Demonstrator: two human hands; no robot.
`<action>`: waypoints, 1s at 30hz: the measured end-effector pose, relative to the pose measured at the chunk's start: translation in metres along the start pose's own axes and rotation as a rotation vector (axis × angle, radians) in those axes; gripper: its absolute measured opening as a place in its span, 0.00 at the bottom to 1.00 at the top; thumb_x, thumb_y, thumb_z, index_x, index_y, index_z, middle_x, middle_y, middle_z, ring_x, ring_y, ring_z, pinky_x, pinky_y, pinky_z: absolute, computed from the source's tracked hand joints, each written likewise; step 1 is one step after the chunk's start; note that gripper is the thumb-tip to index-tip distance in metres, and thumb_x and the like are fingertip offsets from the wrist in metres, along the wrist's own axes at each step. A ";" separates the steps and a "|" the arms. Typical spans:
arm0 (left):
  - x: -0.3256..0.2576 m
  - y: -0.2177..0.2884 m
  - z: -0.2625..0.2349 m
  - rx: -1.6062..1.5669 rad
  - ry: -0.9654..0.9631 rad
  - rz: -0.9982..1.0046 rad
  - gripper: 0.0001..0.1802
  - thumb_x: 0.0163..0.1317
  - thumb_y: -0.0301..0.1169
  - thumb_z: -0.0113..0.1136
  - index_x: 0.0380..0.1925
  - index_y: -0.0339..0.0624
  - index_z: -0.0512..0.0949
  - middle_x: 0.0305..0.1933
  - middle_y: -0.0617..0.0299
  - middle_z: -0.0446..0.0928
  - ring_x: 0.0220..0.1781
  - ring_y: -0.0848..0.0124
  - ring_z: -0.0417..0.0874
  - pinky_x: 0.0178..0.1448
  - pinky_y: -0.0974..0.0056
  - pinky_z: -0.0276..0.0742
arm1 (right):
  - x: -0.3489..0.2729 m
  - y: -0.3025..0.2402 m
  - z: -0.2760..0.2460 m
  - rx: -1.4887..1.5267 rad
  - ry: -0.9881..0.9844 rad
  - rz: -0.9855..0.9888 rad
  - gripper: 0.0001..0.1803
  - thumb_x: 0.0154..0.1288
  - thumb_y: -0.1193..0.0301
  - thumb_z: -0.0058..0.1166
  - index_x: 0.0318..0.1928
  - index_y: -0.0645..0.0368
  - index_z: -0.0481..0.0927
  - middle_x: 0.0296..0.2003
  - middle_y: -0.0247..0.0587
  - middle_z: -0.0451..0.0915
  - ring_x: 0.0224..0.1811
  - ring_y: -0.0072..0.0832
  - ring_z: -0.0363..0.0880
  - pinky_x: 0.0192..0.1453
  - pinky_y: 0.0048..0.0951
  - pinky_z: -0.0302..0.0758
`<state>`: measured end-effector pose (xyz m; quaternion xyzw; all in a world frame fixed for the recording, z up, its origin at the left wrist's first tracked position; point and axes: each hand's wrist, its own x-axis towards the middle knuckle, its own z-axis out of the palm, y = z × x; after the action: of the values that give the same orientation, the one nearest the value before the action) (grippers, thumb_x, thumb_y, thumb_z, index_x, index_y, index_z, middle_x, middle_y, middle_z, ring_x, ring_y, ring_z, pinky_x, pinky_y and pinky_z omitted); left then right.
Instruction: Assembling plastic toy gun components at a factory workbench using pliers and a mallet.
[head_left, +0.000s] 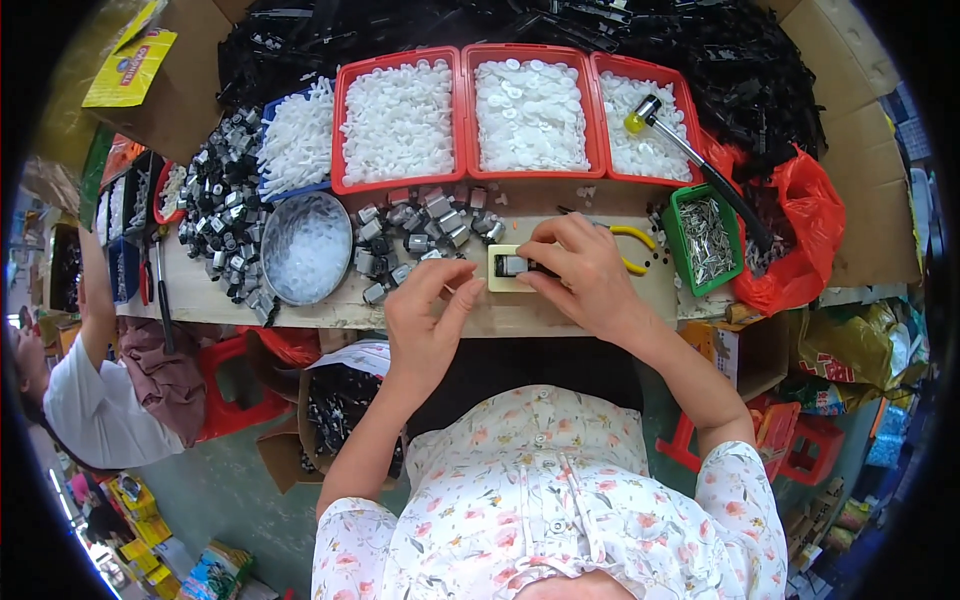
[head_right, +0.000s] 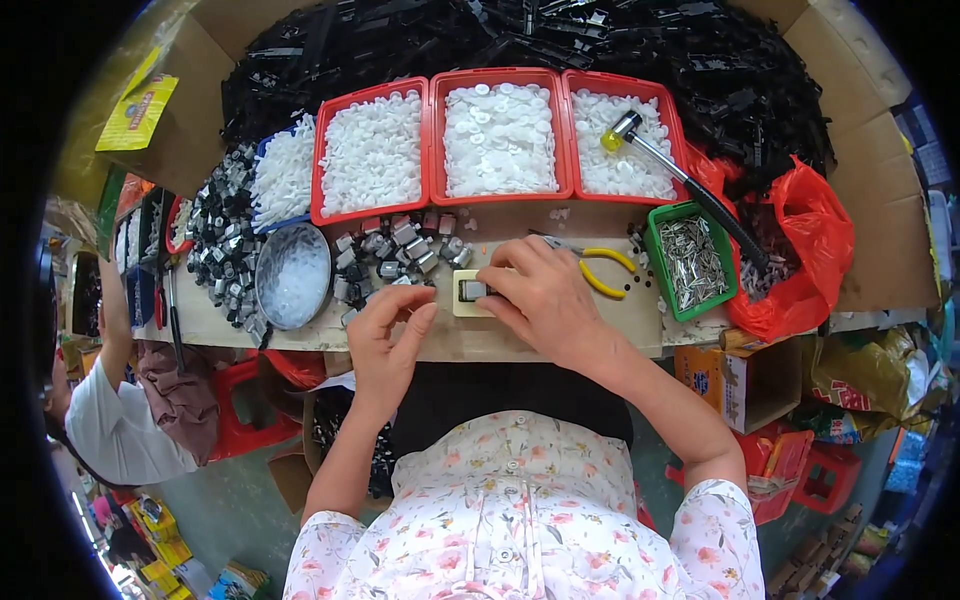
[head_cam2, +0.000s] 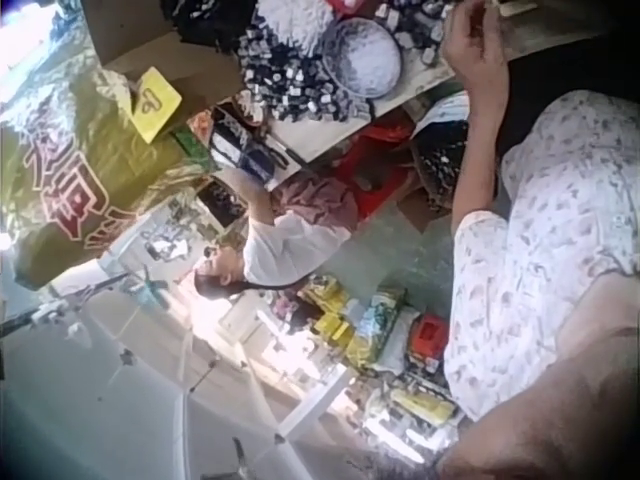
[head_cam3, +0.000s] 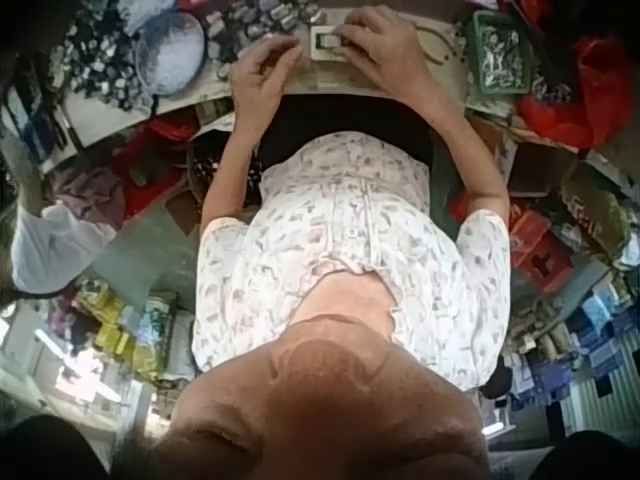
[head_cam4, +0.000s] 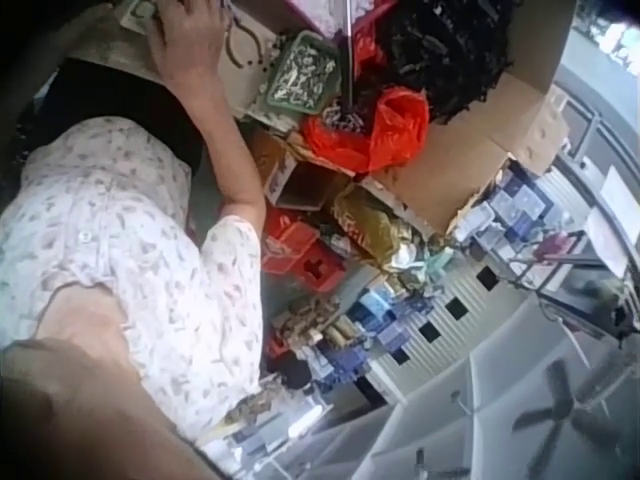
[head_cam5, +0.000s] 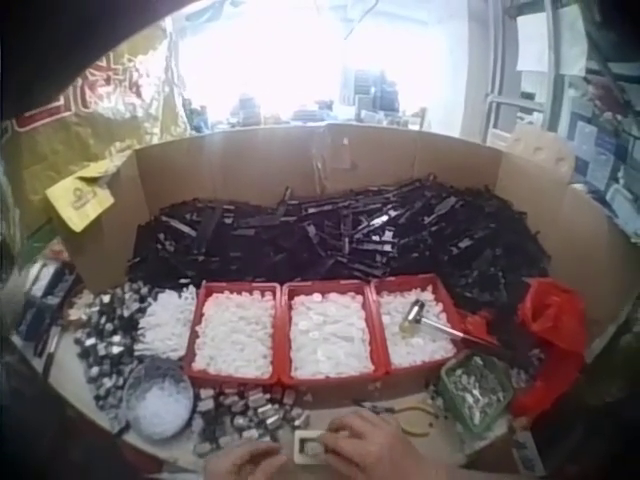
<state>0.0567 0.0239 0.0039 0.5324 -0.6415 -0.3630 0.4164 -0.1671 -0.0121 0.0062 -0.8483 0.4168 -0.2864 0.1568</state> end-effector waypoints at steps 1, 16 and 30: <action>-0.001 -0.002 0.002 0.001 0.002 -0.001 0.11 0.66 0.28 0.65 0.46 0.34 0.83 0.41 0.57 0.83 0.39 0.68 0.84 0.43 0.67 0.79 | 0.001 0.001 0.003 0.001 -0.001 -0.002 0.14 0.57 0.69 0.68 0.43 0.57 0.84 0.41 0.36 0.78 0.46 0.37 0.77 0.47 0.38 0.69; 0.005 -0.024 0.032 0.408 -0.031 0.607 0.17 0.57 0.19 0.66 0.48 0.26 0.79 0.51 0.45 0.78 0.56 0.49 0.82 0.57 0.53 0.81 | -0.006 0.013 0.020 0.061 0.071 -0.009 0.13 0.56 0.70 0.69 0.41 0.59 0.85 0.40 0.37 0.80 0.44 0.36 0.78 0.47 0.38 0.70; 0.006 -0.033 0.035 0.426 -0.014 0.669 0.18 0.54 0.16 0.65 0.47 0.25 0.81 0.50 0.44 0.80 0.55 0.48 0.83 0.57 0.54 0.82 | -0.006 0.006 0.013 -0.067 0.054 -0.059 0.15 0.58 0.68 0.67 0.45 0.58 0.85 0.44 0.40 0.80 0.46 0.40 0.79 0.49 0.40 0.72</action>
<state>0.0368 0.0131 -0.0385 0.3659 -0.8432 -0.0698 0.3876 -0.1656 -0.0102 -0.0088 -0.8570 0.4051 -0.2996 0.1084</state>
